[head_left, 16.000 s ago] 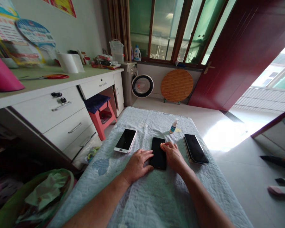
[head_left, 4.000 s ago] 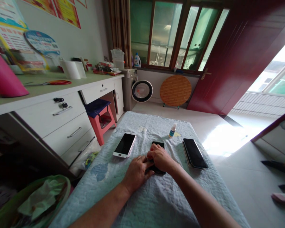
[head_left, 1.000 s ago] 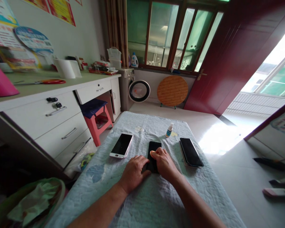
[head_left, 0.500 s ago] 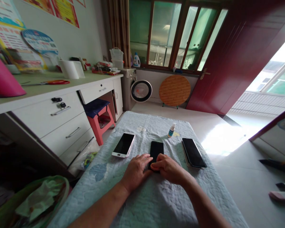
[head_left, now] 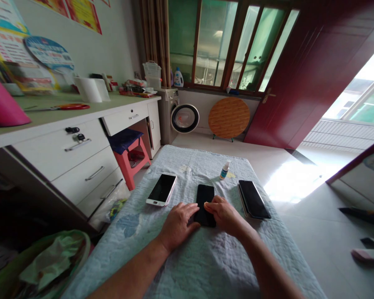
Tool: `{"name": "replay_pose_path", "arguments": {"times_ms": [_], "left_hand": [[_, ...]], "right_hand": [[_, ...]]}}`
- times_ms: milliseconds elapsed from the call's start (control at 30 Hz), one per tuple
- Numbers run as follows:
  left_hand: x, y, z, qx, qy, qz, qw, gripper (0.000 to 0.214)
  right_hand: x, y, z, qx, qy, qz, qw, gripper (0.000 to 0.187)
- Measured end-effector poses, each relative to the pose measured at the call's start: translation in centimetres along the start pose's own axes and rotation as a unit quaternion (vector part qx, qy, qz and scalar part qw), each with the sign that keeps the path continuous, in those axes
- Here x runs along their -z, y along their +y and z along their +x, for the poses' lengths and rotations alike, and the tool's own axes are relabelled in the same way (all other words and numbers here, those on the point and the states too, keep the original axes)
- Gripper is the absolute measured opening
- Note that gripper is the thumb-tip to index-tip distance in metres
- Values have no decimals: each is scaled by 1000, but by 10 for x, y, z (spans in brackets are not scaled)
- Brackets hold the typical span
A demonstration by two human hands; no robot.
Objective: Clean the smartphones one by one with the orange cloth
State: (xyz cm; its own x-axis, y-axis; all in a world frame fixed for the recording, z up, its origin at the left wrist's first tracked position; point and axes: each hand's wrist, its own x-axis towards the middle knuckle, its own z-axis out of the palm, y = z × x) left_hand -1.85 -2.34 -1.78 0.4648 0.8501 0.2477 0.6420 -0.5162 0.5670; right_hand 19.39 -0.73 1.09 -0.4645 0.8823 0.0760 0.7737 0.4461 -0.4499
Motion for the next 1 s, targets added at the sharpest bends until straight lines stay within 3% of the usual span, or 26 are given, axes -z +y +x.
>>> {"name": "replay_pose_path", "arguments": {"times_ms": [133,400,800,1000], "left_hand": [[0,0,0,-8,5,-12,1000,50],[1,1,1,7,-1,-6,1000,52],[0,0,1,0,-6,28,1000,37],[1,1,1,2,-13,26,1000,37]], "right_hand": [[-7,-7,1,4,17,-14,1000,30],[0,-18,-4,54,-42,26,997,28],[-10,17,6,-39,57,-26,997,28],[3,3,0,5,2,25,1000,28]]}}
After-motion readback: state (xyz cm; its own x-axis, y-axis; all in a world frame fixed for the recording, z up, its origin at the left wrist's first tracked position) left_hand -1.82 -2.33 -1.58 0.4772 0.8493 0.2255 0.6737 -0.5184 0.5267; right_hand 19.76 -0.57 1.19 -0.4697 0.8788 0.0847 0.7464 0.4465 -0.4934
